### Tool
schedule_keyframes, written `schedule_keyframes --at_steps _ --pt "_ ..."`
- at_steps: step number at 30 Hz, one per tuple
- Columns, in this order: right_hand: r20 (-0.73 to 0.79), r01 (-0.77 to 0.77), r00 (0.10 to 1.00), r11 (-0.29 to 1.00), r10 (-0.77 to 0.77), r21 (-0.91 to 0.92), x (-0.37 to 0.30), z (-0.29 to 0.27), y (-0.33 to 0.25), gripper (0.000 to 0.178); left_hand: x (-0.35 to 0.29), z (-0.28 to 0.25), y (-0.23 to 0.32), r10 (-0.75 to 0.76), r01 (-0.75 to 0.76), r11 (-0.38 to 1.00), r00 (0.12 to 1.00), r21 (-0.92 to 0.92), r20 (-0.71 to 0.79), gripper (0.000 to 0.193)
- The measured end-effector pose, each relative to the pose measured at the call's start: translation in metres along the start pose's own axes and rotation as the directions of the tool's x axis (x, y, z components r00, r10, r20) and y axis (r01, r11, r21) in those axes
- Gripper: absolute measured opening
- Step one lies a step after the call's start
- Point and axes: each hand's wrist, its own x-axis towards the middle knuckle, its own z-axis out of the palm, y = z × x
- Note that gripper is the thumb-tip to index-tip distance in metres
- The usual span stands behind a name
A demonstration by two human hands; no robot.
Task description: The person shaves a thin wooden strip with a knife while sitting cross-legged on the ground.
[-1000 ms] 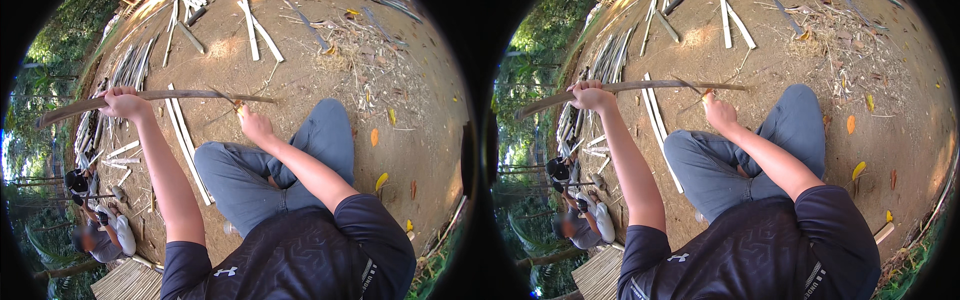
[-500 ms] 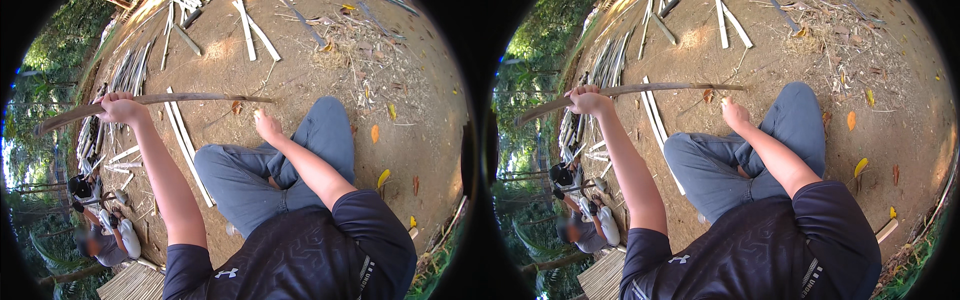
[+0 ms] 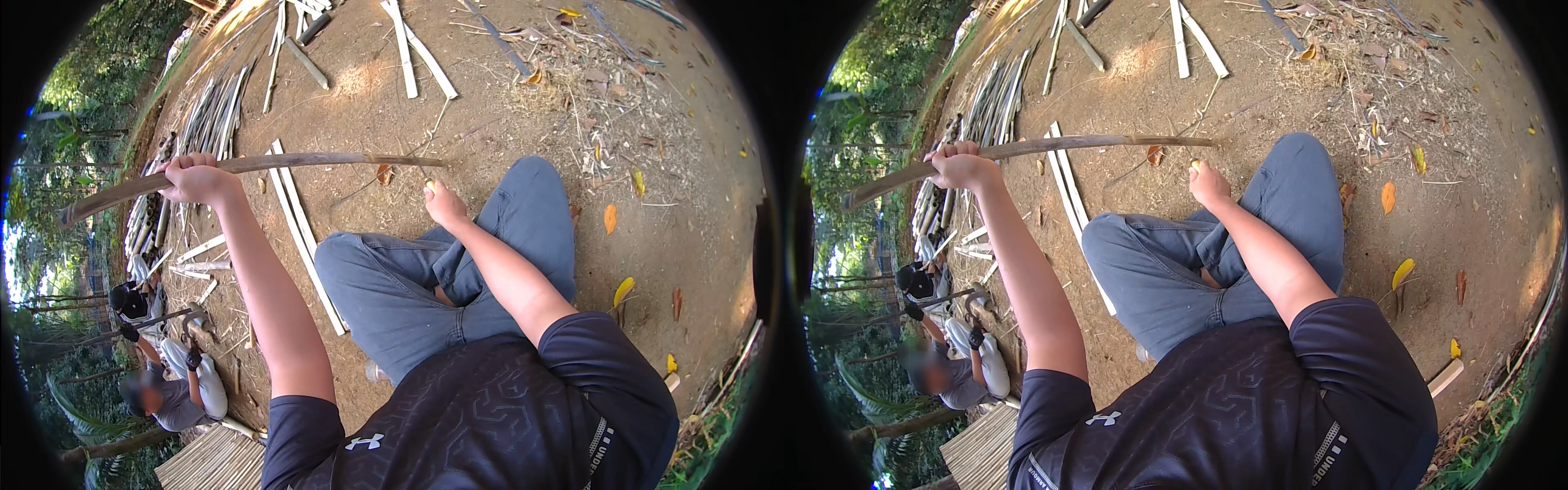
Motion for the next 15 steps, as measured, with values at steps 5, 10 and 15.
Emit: schedule_keyframes --at_steps 5,10,15 --pt "0.047 0.264 0.963 0.964 -0.265 0.025 -0.022 -0.023 -0.024 0.039 -0.006 -0.014 0.008 -0.023 0.023 0.998 1.000 -0.060 0.010 0.018" --pt "0.139 0.292 0.946 0.956 -0.292 0.017 -0.038 -0.046 -0.045 0.041 -0.008 -0.029 0.015 -0.016 0.017 0.999 1.000 -0.033 0.004 0.014" --pt "0.173 0.008 0.985 0.990 0.016 -0.138 0.000 -0.046 0.014 0.046 -0.009 -0.036 0.016 -0.018 0.017 0.999 1.000 -0.027 -0.018 0.014"
